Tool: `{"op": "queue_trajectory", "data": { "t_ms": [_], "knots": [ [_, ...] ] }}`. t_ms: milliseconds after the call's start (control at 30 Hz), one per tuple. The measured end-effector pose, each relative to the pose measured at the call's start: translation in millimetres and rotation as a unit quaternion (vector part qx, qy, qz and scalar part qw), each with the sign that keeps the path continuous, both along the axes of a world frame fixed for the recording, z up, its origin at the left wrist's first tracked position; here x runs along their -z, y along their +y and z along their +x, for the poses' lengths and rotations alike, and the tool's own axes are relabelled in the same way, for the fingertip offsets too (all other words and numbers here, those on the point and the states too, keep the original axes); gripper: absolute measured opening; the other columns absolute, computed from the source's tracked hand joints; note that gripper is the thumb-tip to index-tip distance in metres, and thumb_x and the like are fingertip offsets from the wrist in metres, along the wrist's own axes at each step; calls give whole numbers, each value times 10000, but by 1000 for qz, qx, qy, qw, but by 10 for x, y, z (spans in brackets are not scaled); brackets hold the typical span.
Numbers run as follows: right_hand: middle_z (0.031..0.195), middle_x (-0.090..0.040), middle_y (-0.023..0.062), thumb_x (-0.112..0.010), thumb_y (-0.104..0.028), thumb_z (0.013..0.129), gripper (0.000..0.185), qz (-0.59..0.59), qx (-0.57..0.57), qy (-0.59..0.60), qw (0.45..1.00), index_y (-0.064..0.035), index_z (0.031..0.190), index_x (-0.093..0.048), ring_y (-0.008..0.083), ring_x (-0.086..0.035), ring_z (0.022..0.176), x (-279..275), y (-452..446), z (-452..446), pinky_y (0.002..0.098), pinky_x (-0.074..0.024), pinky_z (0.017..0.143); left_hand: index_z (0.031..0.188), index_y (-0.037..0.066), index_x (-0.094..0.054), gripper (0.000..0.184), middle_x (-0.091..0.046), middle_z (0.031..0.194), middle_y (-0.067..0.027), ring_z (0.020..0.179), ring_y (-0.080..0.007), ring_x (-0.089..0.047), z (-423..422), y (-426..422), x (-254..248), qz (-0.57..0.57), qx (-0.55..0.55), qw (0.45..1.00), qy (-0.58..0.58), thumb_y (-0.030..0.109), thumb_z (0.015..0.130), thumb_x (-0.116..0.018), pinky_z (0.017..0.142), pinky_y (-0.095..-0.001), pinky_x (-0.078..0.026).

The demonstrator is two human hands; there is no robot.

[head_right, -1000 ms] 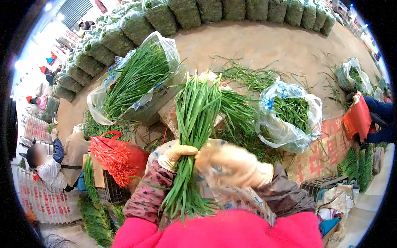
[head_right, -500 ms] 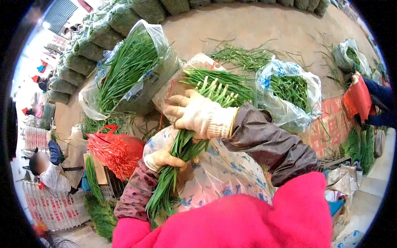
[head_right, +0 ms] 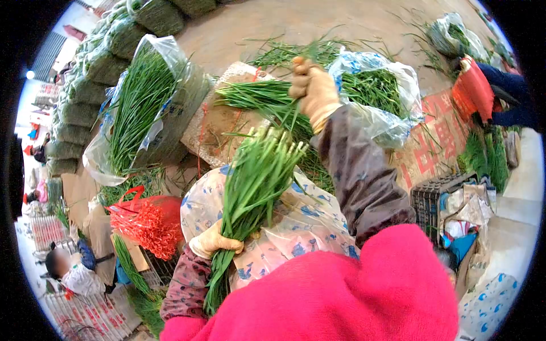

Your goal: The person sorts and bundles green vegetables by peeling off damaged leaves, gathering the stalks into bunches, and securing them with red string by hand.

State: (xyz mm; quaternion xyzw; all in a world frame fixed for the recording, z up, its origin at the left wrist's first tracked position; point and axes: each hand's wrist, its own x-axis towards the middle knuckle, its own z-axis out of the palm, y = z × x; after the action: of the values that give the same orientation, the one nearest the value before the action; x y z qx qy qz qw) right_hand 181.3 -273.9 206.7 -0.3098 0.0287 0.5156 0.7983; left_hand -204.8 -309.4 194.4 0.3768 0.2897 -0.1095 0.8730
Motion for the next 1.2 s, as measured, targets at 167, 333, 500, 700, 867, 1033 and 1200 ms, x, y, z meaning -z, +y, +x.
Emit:
{"op": "queue_trajectory", "data": {
  "t_ms": [167, 333, 500, 700, 867, 1033, 1200],
  "knots": [
    [588, -375, -94, -385, -135, 963, 188, 81, 123, 73, 986, -88, 859, -534, 35, -284, 412, 307, -541, 1036, 212, -247, 371, 1290, -2, -467, 663, -633, 1067, -134, 675, -142, -561, -54, -26, -97, -58, -51, 997, -13, 50, 701, -768, 602, -281, -474],
    [620, -443, -70, -445, -180, 955, 166, -121, 181, -106, 970, -81, 925, -575, 35, -285, 414, 337, -1205, 1395, 202, -213, 367, 1274, -16, -469, 643, -617, 1124, -196, 647, -163, -566, -297, -9, 49, -7, -68, 997, -21, 25, 700, -758, 584, -310, -477],
    [1037, -570, 21, -676, -199, 829, 429, -232, -203, -434, 846, -75, 1217, -543, 107, -401, 755, 308, -1373, 252, 269, -334, 640, 1252, -14, -481, 630, -624, 1121, -176, 674, -174, -579, -146, 15, -194, 2, -92, 996, -19, 37, 691, -763, 587, -317, -480],
    [1181, -592, 191, -734, -231, 718, 846, -170, -447, -473, 741, -48, 1423, -302, 246, -559, 1086, 529, -984, -774, 338, -423, 945, 1264, -1, -483, 634, -618, 1152, -165, 771, -181, -603, -117, 13, -258, 24, -47, 998, 23, 35, 699, -768, 616, -305, -478],
    [949, -671, 125, -601, -352, 884, 402, -155, -468, -572, 656, -84, 1183, -576, 247, -645, 824, 508, -907, -762, 339, -499, 741, 1205, -42, -512, 621, -636, 916, -117, 620, -190, -571, -75, -90, -287, 83, -120, 988, 46, 54, 658, -790, 572, -318, -469],
    [750, -643, 141, -526, -291, 868, 253, -151, -452, -813, 335, -190, 1078, -626, 343, -630, 665, 614, -1228, -244, 406, -505, 595, 1198, -16, -542, 549, -644, 1003, -100, 671, -155, -578, -233, -141, -146, 53, -111, 992, 36, 51, 705, -773, 609, -296, -476],
    [634, -576, 63, -483, -166, 890, 207, -312, -320, -618, 647, -73, 962, -652, 178, -565, 591, 1103, -1672, 401, 303, -449, 560, 1167, 3, -563, 505, -629, 871, -55, 676, -153, -575, -212, -113, -263, 60, -110, 991, 53, 37, 707, -769, 622, -292, -477]
  ]
}}
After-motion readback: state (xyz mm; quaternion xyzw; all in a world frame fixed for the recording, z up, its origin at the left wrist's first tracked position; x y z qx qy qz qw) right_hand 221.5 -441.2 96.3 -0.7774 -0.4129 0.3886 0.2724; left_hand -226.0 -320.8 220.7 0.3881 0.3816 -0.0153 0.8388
